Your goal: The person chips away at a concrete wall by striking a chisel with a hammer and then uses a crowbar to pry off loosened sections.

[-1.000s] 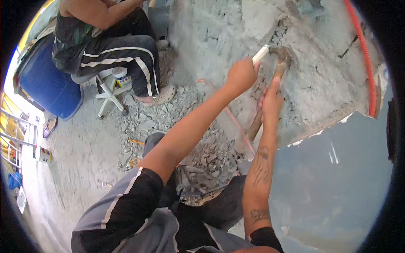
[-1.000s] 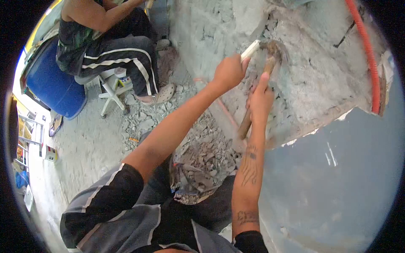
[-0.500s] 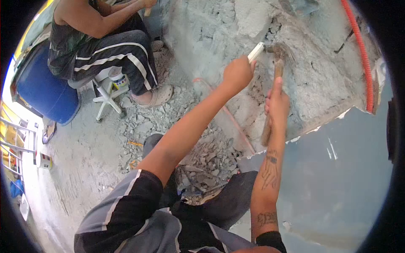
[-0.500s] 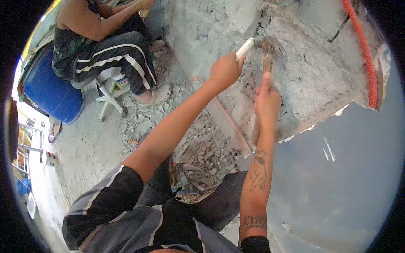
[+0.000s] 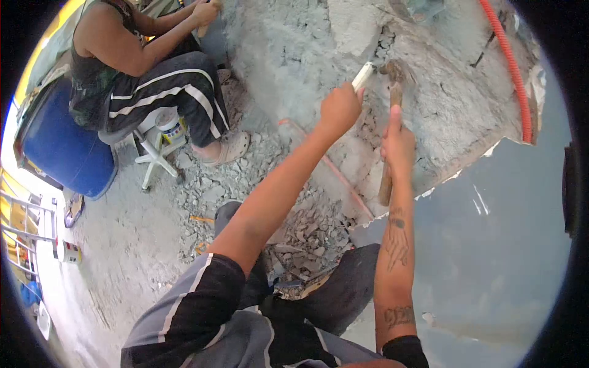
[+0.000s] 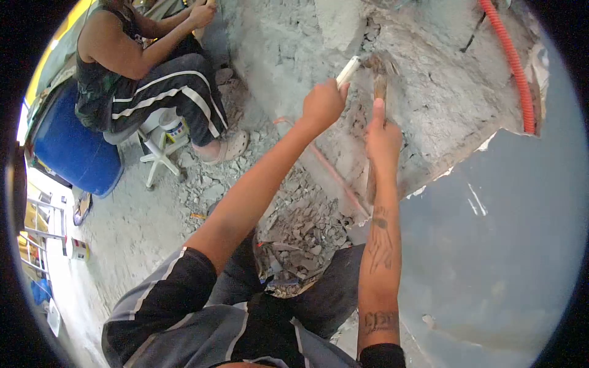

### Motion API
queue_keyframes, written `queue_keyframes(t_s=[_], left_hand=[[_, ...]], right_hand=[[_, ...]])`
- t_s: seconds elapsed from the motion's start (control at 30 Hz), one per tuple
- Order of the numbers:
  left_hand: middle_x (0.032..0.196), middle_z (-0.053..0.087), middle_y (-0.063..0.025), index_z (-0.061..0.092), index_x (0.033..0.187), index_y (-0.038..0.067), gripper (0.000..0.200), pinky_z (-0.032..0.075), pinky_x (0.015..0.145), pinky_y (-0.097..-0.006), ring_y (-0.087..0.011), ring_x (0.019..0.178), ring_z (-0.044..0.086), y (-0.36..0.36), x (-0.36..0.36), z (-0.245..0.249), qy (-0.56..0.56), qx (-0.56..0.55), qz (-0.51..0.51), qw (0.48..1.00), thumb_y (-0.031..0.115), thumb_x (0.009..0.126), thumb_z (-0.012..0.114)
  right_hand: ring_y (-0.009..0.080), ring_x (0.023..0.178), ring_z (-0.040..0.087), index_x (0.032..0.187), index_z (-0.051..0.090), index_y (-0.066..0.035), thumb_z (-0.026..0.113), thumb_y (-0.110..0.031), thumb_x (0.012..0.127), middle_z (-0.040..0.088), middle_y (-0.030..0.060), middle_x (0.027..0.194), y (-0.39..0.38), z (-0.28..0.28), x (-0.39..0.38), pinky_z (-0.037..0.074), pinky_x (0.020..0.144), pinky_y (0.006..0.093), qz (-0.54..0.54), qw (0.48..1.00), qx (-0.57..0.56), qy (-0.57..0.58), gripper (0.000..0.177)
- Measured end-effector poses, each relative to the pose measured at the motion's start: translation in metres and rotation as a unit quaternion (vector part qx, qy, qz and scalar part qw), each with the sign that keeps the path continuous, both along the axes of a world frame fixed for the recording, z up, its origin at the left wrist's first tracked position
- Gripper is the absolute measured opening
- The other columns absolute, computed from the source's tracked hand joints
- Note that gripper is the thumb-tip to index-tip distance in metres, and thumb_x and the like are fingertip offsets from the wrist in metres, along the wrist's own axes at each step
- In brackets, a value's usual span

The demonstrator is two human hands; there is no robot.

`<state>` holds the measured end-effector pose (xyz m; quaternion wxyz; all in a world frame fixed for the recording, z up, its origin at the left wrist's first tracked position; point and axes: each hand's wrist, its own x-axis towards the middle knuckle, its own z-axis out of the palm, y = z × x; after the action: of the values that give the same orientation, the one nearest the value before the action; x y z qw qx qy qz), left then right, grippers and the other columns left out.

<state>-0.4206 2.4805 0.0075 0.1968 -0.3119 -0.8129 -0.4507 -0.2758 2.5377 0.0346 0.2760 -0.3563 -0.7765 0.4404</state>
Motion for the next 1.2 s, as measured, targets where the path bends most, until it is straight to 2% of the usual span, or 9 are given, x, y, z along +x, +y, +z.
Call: queue_keyframes(t_s=[0.2, 0.3, 0.37, 0.43, 0.53, 0.7, 0.77, 0.93, 1.2], left_hand=[[0.070, 0.065, -0.0232, 0.058, 0.082, -0.001, 0.039, 0.052, 0.056, -0.0483, -0.0402, 0.064, 0.065, 0.002, -0.002, -0.004, -0.006, 0.005, -0.006, 1.000, 0.037, 0.091, 0.056], [0.071, 0.065, -0.0231, 0.058, 0.081, 0.000, 0.039, 0.052, 0.057, -0.0485, -0.0403, 0.065, 0.065, -0.001, 0.000, -0.003, -0.015, 0.004, -0.007, 1.000, 0.037, 0.092, 0.056], [0.072, 0.065, -0.0232, 0.059, 0.082, -0.001, 0.039, 0.052, 0.059, -0.0487, -0.0407, 0.066, 0.065, -0.002, 0.001, -0.001, -0.011, 0.005, 0.000, 1.000, 0.037, 0.091, 0.056], [0.069, 0.064, -0.0241, 0.058, 0.082, -0.001, 0.040, 0.052, 0.057, -0.0499, -0.0421, 0.065, 0.064, -0.003, -0.002, -0.002, -0.009, 0.012, -0.005, 1.000, 0.038, 0.092, 0.055], [0.067, 0.063, -0.0250, 0.056, 0.084, -0.001, 0.041, 0.052, 0.056, -0.0510, -0.0434, 0.064, 0.064, 0.001, -0.011, -0.006, 0.004, 0.033, -0.018, 0.999, 0.039, 0.093, 0.054], [0.069, 0.063, -0.0250, 0.056, 0.087, -0.001, 0.040, 0.052, 0.058, -0.0512, -0.0435, 0.065, 0.064, 0.000, -0.003, -0.009, -0.019, 0.019, -0.014, 1.000, 0.038, 0.093, 0.053], [0.069, 0.063, -0.0255, 0.056, 0.086, -0.001, 0.040, 0.052, 0.058, -0.0511, -0.0436, 0.065, 0.064, -0.001, -0.003, -0.006, -0.031, 0.017, -0.024, 0.999, 0.038, 0.093, 0.053], [0.068, 0.063, -0.0242, 0.056, 0.086, -0.001, 0.041, 0.052, 0.056, -0.0508, -0.0427, 0.062, 0.064, -0.002, -0.003, -0.018, -0.011, 0.030, -0.021, 0.999, 0.038, 0.094, 0.052], [0.085, 0.067, -0.0218, 0.061, 0.101, 0.000, 0.036, 0.050, 0.067, -0.0505, -0.0387, 0.078, 0.066, 0.013, -0.049, -0.043, 0.002, -0.002, -0.058, 0.998, 0.035, 0.091, 0.056]], right_hand=[[0.0151, 0.044, 0.045, 0.066, 0.050, -0.006, 0.036, -0.073, 0.088, 0.047, 0.0013, 0.053, -0.033, 0.072, 0.036, 0.037, 0.043, 0.0299, 0.031, 0.947, 0.078, 0.311, 0.072], [0.0168, 0.046, 0.045, 0.075, 0.047, -0.002, 0.018, -0.089, 0.074, 0.045, 0.0045, 0.053, -0.018, 0.060, 0.005, 0.039, 0.046, 0.0308, 0.262, 0.708, 0.121, 0.644, 0.091], [0.0168, 0.045, 0.044, 0.073, 0.048, -0.003, 0.025, -0.089, 0.074, 0.043, 0.0025, 0.051, -0.001, -0.001, -0.021, 0.039, 0.046, 0.0306, 0.074, 0.855, 0.208, 0.469, 0.089], [0.0150, 0.044, 0.043, 0.071, 0.049, -0.004, 0.029, -0.082, 0.082, 0.041, 0.0004, 0.049, 0.032, -0.050, -0.039, 0.038, 0.043, 0.0279, 0.007, 0.996, 0.084, 0.016, 0.081], [0.0126, 0.042, 0.042, 0.070, 0.050, -0.006, 0.034, -0.077, 0.085, 0.040, -0.0015, 0.049, -0.001, -0.006, -0.002, 0.035, 0.040, 0.0257, 0.024, 0.989, -0.104, 0.099, 0.074], [0.0114, 0.042, 0.040, 0.075, 0.048, -0.006, 0.032, -0.079, 0.085, 0.046, 0.0023, 0.058, -0.017, 0.039, 0.023, 0.034, 0.038, 0.0265, 0.095, 0.928, 0.001, 0.362, 0.075], [0.0124, 0.042, 0.041, 0.078, 0.047, -0.007, 0.031, -0.079, 0.084, 0.047, 0.0036, 0.062, -0.008, 0.041, 0.006, 0.034, 0.038, 0.0285, 0.212, 0.769, 0.088, 0.596, 0.075], [0.0132, 0.048, 0.046, 0.063, 0.048, -0.007, 0.031, -0.073, 0.089, 0.046, 0.0011, 0.051, 0.024, -0.052, -0.037, 0.037, 0.046, 0.0278, -0.048, 0.996, 0.055, 0.050, 0.073], [0.0092, 0.037, 0.031, 0.064, 0.044, -0.013, 0.039, -0.072, 0.088, 0.034, -0.0038, 0.049, 0.002, -0.097, 0.017, 0.025, 0.036, 0.0233, 0.020, 0.952, -0.197, 0.233, 0.064]])
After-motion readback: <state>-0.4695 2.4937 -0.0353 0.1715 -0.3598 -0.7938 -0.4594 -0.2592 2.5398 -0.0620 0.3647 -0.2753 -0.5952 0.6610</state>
